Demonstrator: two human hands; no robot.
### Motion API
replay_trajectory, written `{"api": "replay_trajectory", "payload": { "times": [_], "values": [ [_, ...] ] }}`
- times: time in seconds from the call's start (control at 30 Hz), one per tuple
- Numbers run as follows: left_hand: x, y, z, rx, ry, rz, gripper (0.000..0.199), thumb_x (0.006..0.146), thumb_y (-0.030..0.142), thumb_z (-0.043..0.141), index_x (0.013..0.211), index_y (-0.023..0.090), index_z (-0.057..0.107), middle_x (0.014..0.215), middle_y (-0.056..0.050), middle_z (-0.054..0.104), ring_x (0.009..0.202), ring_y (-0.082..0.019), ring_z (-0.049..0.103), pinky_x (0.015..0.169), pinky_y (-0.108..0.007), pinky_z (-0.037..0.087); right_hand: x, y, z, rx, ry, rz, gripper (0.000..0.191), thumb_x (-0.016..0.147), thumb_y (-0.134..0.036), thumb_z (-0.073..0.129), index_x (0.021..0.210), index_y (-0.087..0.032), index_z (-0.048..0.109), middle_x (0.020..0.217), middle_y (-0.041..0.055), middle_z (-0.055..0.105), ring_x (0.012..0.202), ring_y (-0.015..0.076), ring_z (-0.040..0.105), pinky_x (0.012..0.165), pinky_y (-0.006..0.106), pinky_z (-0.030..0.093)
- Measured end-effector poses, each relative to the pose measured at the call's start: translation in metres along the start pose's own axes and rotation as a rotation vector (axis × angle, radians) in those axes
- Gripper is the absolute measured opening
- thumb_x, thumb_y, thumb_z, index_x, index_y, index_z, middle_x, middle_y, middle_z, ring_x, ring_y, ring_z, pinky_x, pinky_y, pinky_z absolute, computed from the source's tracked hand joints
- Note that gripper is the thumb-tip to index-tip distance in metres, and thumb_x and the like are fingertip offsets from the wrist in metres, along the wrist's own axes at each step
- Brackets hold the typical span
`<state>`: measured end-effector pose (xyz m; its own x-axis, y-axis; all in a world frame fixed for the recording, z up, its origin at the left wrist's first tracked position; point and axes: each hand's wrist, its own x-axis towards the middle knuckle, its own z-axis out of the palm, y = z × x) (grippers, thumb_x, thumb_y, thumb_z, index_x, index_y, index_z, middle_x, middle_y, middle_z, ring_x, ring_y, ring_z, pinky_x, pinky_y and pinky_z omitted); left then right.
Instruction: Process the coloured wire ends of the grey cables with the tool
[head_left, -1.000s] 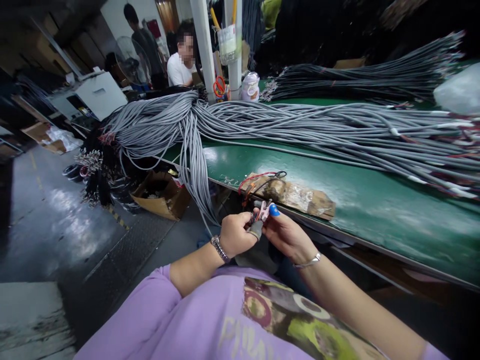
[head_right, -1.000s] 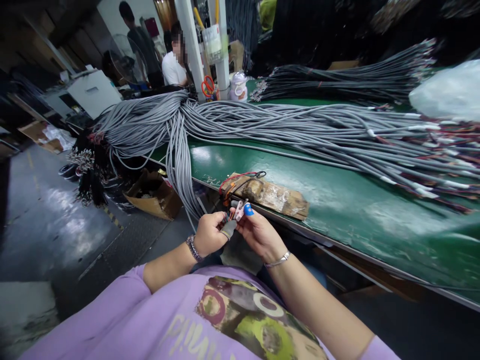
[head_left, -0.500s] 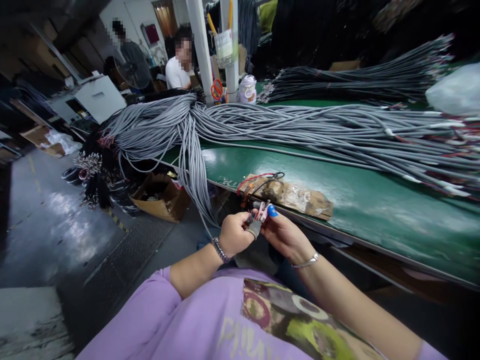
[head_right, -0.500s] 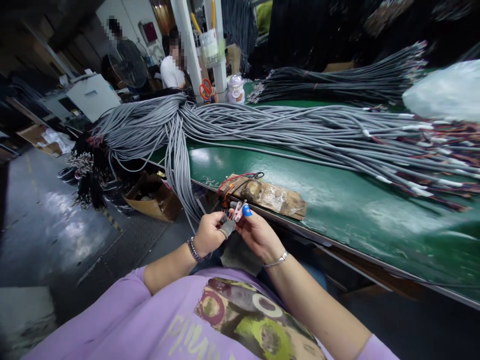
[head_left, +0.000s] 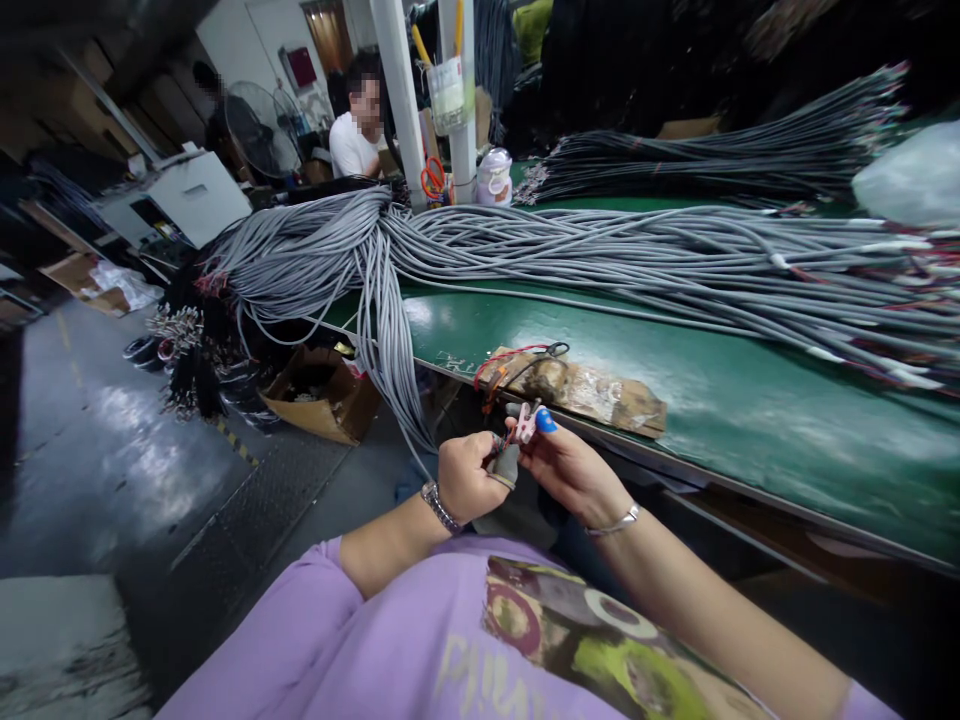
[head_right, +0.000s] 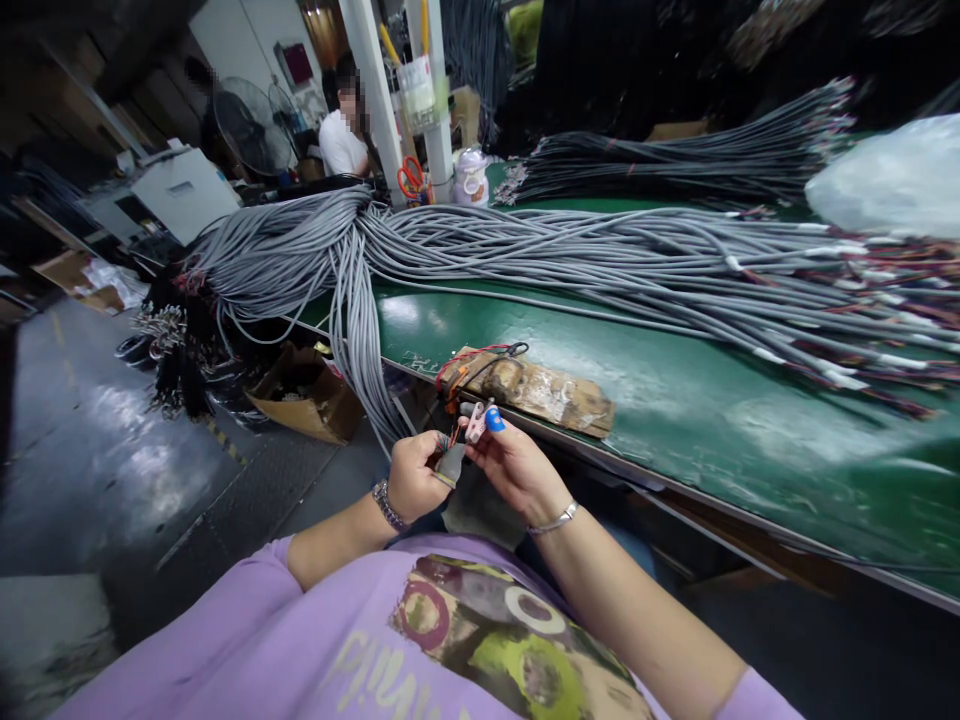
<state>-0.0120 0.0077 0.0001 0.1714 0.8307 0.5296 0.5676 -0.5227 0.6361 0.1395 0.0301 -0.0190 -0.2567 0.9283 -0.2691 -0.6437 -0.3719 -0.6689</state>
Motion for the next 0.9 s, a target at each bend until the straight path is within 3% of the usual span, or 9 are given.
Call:
{"api": "replay_trajectory", "payload": {
  "times": [0.17, 0.3, 0.53, 0.9],
  "values": [
    [0.0037, 0.0004, -0.0046, 0.138, 0.115, 0.177, 0.014, 0.076, 0.021, 0.052, 0.063, 0.018, 0.053, 0.053, -0.001, 0.055, 0.048, -0.011, 0.049, 0.051, -0.024, 0.036, -0.0007, 0.0001, 0.0008, 0.034, 0.021, 0.011, 0.033, 0.065, -0.048, 0.081, 0.087, -0.025, 0.072, 0.091, 0.0011, 0.076, 0.086, 0.0183, 0.067, 0.081, 0.033, 0.049],
    [0.0043, 0.0011, -0.0018, 0.194, 0.107, 0.236, 0.018, 0.076, 0.022, 0.053, 0.058, 0.019, 0.05, 0.051, -0.001, 0.054, 0.047, -0.012, 0.049, 0.05, -0.025, 0.035, -0.0009, 0.0002, 0.0016, 0.031, 0.01, -0.006, 0.037, 0.061, -0.05, 0.083, 0.084, -0.024, 0.072, 0.087, 0.0013, 0.076, 0.082, 0.0182, 0.066, 0.079, 0.033, 0.049],
    [0.0059, 0.0023, -0.0014, 0.207, -0.002, 0.052, 0.019, 0.076, 0.026, 0.055, 0.058, 0.02, 0.051, 0.054, -0.003, 0.056, 0.05, -0.013, 0.049, 0.054, -0.026, 0.035, 0.0002, 0.0009, -0.0001, 0.001, -0.01, -0.014, 0.033, 0.066, -0.05, 0.08, 0.085, -0.025, 0.071, 0.09, 0.002, 0.076, 0.088, 0.0208, 0.067, 0.08, 0.035, 0.049],
    [0.008, 0.0072, -0.0002, 0.21, -0.042, 0.084, 0.023, 0.074, 0.024, 0.055, 0.054, 0.021, 0.044, 0.05, 0.0, 0.049, 0.047, -0.012, 0.044, 0.051, -0.026, 0.028, 0.0003, 0.0004, 0.0028, 0.018, -0.012, -0.009, 0.034, 0.063, -0.049, 0.082, 0.085, -0.025, 0.072, 0.089, 0.0019, 0.076, 0.088, 0.022, 0.067, 0.08, 0.035, 0.051]
  ]
}}
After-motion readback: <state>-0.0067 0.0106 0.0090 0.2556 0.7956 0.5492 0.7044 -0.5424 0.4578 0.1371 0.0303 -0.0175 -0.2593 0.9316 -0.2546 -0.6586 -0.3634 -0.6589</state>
